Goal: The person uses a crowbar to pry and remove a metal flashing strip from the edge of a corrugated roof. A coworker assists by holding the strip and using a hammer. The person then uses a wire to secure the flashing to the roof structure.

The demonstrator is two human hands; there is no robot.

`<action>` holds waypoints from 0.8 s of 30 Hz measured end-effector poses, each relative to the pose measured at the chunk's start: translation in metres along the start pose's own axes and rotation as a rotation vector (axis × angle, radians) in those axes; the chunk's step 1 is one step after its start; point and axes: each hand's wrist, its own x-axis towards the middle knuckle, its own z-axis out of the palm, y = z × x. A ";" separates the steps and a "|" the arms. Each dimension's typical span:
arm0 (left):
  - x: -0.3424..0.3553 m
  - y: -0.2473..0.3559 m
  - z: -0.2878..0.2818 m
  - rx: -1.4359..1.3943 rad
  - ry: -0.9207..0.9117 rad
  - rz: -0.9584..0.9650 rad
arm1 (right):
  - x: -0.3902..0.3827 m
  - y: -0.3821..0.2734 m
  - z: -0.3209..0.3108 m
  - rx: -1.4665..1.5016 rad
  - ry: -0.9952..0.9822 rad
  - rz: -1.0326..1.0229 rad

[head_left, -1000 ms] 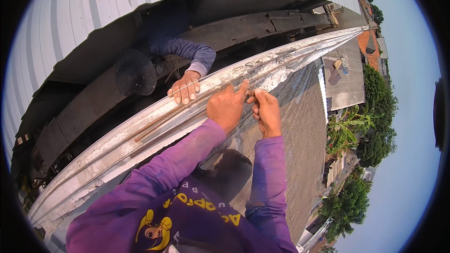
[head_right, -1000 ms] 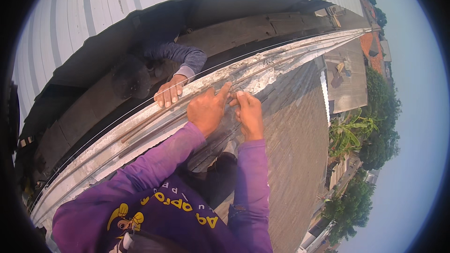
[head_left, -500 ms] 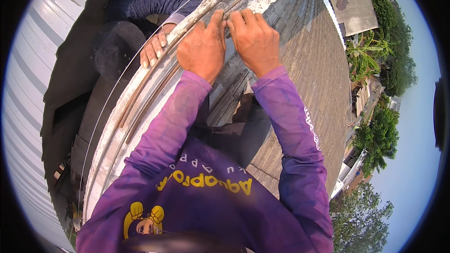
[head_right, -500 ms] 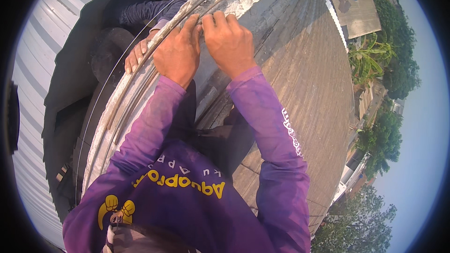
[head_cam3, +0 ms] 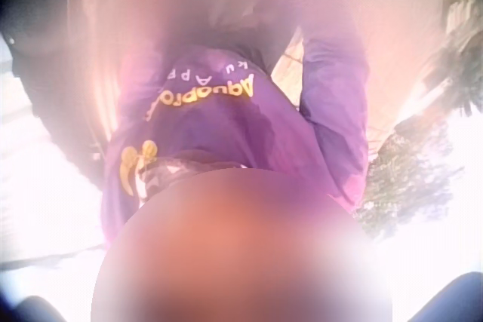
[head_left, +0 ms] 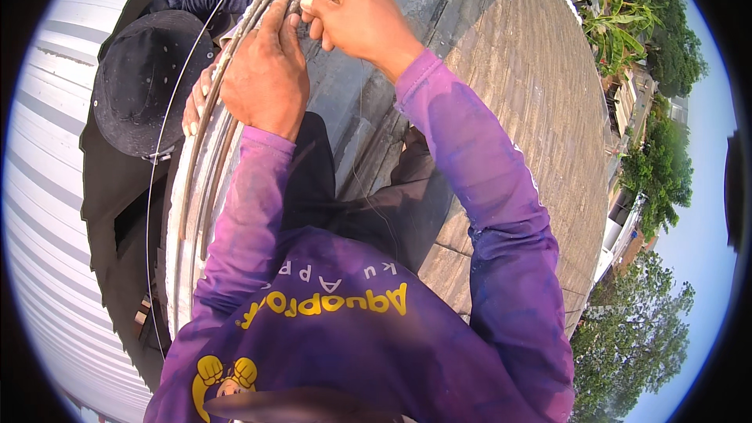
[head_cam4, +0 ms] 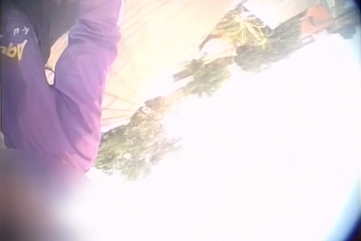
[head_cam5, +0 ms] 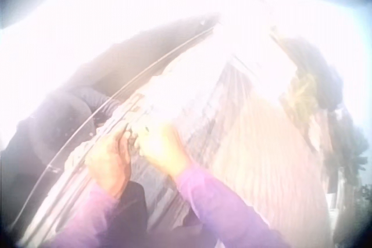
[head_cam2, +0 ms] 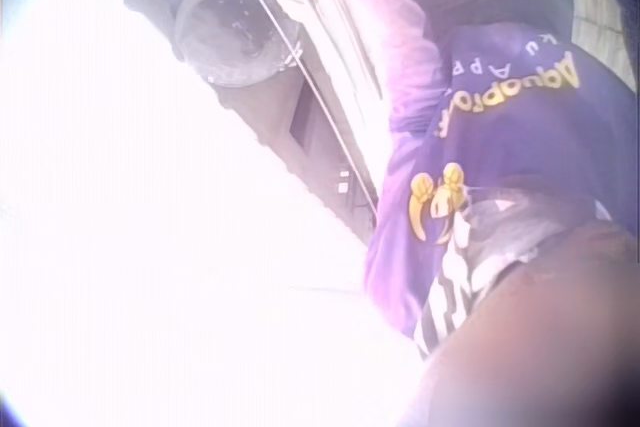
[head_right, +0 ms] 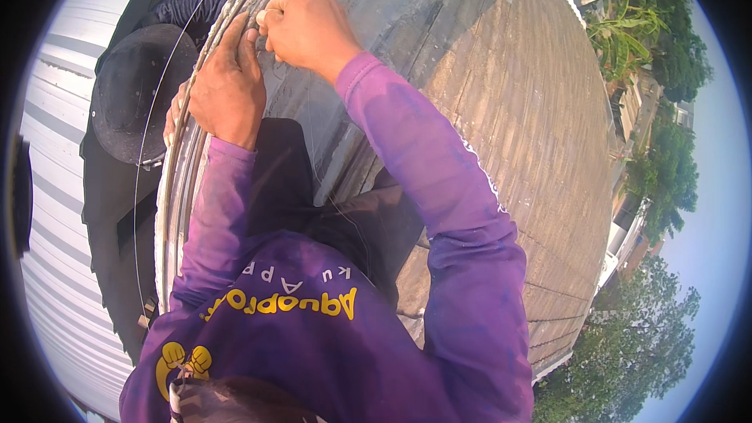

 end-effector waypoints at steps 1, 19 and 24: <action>0.000 0.002 -0.001 -0.006 -0.019 -0.008 | 0.001 -0.002 -0.002 0.209 -0.064 0.142; 0.003 0.014 -0.004 0.016 -0.019 0.019 | -0.001 0.019 0.006 -0.008 0.203 -0.258; 0.000 0.000 -0.008 0.028 0.044 0.016 | 0.002 0.009 0.007 0.701 -0.233 0.297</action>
